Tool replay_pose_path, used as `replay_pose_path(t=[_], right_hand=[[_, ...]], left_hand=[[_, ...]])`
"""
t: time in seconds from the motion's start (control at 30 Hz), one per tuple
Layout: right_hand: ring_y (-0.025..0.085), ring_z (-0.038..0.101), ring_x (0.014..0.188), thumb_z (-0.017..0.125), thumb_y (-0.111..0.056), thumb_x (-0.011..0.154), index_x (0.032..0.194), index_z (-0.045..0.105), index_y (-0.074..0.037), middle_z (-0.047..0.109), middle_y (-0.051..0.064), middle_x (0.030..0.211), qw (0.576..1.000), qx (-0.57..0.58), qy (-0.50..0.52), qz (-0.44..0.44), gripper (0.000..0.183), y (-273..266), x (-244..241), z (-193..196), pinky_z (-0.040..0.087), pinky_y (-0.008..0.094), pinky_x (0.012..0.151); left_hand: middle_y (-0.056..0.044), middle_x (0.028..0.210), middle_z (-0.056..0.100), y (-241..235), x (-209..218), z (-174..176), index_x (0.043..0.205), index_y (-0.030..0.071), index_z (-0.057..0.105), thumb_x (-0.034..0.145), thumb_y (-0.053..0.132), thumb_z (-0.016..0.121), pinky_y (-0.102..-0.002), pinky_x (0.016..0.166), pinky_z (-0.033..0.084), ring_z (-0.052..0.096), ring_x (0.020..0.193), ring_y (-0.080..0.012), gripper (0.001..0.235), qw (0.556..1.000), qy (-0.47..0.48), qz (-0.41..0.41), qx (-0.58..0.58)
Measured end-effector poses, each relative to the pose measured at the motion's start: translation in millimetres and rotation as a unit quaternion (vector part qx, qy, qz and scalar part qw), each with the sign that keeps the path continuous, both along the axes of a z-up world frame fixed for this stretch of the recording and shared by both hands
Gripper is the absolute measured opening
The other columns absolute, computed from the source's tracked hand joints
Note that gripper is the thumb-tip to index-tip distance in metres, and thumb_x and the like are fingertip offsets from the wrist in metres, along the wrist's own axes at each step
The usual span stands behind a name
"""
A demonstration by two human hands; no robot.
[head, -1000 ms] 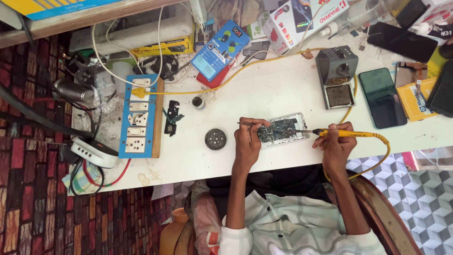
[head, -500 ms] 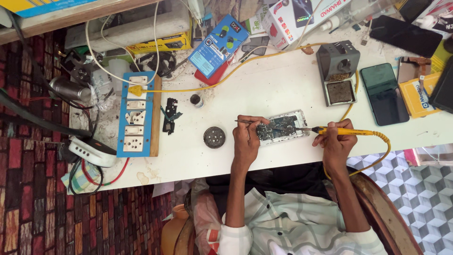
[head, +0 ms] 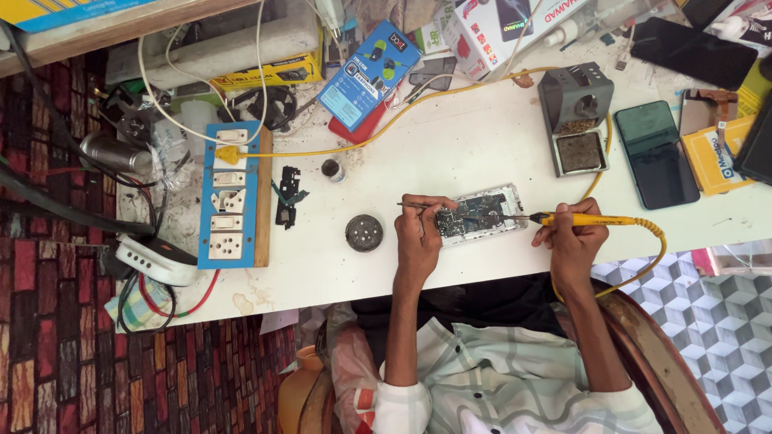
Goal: The person uses a soldering iron and solder wire to reflow or attach components on a small circuit board. They repeatedly apply heat and solder to specific points on the board while holding it steady with the other hand.
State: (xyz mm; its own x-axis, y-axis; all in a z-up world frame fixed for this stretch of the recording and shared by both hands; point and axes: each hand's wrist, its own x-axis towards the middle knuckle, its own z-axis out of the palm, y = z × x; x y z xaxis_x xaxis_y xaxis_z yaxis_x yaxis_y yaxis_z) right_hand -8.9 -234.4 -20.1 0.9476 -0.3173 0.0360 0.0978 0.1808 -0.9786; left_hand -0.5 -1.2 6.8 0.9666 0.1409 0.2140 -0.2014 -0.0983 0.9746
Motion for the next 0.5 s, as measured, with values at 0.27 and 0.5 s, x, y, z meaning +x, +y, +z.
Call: replay_pose_path(t=[0.27,0.5], right_hand=[[0.015,0.057,0.05,0.055,-0.012,0.113,0.099,0.043,-0.005,0.049,0.003,0.07,1.0,0.023,-0.013,0.006,0.019,-2.5,-0.4,-1.4,0.045,0.027,0.049],[0.016,0.059,0.05,0.055,-0.013,0.114,0.098,0.043,-0.005,0.05,0.004,0.07,1.0,-0.005,0.001,-0.005,0.021,-1.5,0.9,-1.7,0.043,0.026,0.046]], left_hand=[[-0.01,0.095,0.078,0.1,0.2,-2.5,0.107,0.002,0.046,0.107,-0.005,0.042,-0.023,0.054,0.042,0.053,0.056,-0.0058,0.008,1.0,-0.012,-0.001,0.003],[-0.01,0.097,0.078,0.8,0.9,-4.5,0.107,0.002,0.046,0.107,-0.003,0.043,-0.023,0.052,0.041,0.055,0.057,-0.0064,0.006,1.0,-0.01,-0.004,0.004]])
